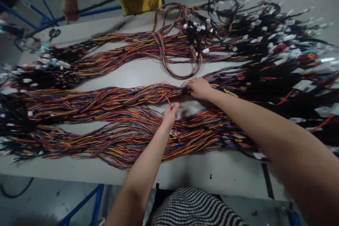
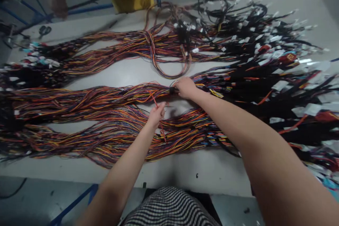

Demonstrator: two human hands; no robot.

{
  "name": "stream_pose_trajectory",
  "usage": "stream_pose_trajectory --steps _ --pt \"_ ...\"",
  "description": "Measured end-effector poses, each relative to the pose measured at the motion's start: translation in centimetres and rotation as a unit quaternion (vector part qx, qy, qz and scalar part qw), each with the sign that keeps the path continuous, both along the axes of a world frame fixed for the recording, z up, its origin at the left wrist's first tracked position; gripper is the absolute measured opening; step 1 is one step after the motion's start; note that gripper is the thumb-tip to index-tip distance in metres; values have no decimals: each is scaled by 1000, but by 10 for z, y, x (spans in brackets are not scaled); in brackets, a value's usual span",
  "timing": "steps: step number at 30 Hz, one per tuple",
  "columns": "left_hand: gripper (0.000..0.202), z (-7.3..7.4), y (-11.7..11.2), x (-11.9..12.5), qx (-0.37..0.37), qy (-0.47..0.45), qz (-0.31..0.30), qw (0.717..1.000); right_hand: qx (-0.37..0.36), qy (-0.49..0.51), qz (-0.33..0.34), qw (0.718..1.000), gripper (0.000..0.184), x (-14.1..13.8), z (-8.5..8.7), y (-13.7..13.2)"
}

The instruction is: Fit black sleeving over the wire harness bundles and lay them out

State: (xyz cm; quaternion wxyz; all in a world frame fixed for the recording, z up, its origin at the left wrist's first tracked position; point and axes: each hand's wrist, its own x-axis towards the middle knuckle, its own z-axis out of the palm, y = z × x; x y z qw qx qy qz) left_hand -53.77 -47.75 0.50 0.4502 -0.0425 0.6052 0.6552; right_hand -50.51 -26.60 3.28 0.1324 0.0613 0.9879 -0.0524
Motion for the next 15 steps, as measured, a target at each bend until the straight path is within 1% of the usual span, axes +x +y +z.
stream_pose_trajectory --steps 1,2,3,4,5,6,7,8,9,10,12,14,15 --pt "46 0 4 1 19 -28 15 999 -37 -11 16 999 24 3 11 -1" --pt "48 0 7 1 39 -53 32 997 -90 -29 22 995 23 5 21 -3" --pt "49 1 10 1 61 -74 51 994 -155 -55 20 986 24 7 30 -4" --pt "50 2 12 1 83 -93 69 990 -226 -88 13 970 27 9 37 -4" --pt "50 3 13 2 99 -112 81 985 -292 -126 7 948 30 10 40 -4" --pt "50 5 14 3 107 -132 89 981 -342 -165 4 925 32 10 42 -5" --pt "49 7 14 5 103 -151 97 978 -375 -195 4 906 34 10 40 -6" --pt "50 9 15 6 86 -169 108 976 -390 -205 4 898 36 12 37 -7" --pt "51 12 16 8 59 -184 125 973 -390 -187 1 902 39 14 32 -11" --pt "52 15 18 9 27 -194 146 970 -375 -140 -3 917 43 18 27 -15" --pt "50 22 23 10 -28 -206 183 961 -311 19 -7 950 46 32 20 -28" --pt "46 27 28 9 -54 -217 199 954 -226 159 13 961 38 49 14 -43" --pt "44 29 31 8 -59 -225 203 951 -188 201 28 961 33 57 12 -50"
